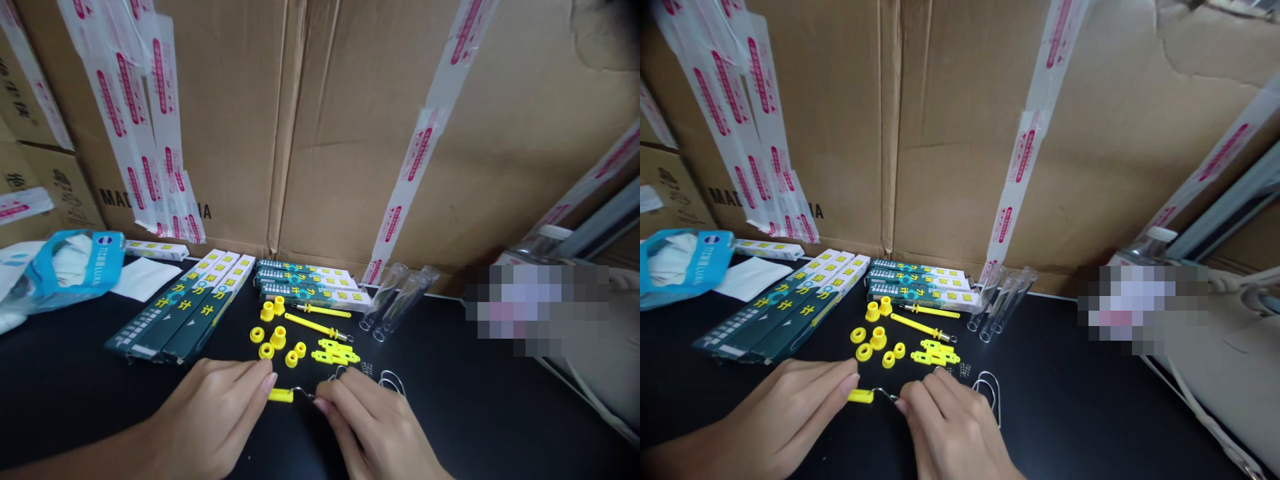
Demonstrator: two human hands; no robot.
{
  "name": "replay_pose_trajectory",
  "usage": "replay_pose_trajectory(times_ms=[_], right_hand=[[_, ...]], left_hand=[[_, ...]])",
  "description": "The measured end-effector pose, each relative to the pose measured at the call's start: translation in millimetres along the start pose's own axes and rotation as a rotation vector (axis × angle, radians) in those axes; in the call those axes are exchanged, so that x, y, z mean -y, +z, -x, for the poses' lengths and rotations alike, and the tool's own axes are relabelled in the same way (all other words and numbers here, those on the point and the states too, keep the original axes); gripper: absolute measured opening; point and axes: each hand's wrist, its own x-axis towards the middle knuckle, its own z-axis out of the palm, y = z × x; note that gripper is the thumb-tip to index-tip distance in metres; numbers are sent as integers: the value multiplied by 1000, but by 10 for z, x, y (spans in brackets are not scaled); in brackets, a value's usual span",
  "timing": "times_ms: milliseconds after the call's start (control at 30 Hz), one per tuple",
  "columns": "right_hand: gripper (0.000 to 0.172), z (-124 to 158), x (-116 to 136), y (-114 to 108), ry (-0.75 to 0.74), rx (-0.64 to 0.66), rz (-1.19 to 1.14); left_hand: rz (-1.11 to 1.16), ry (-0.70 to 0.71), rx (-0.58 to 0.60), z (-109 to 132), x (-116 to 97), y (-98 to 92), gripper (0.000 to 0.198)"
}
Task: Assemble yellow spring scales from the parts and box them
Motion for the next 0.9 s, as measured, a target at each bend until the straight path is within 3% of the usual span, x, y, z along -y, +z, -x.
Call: replay_pose_trajectory(times_ms=[133,333,533,667,900], right_hand=[[22,4,-8,-21,22,0,-32],[23,1,-24,-25,105,-12,-78],[21,29,-33,25,24,21,-114],[17,31,-47,30,-38,-5,-167],[20,-12,-4,-19,-146,7,-194]], left_hand=[[10,-27,14,13,2,-5,40],[-62,71,82,25,4,-4,39],[-70,70,116,18,0,-4,37],[-70,95,82,21,-7,-2,37],[-155,202,-79,1,-30,60,44]])
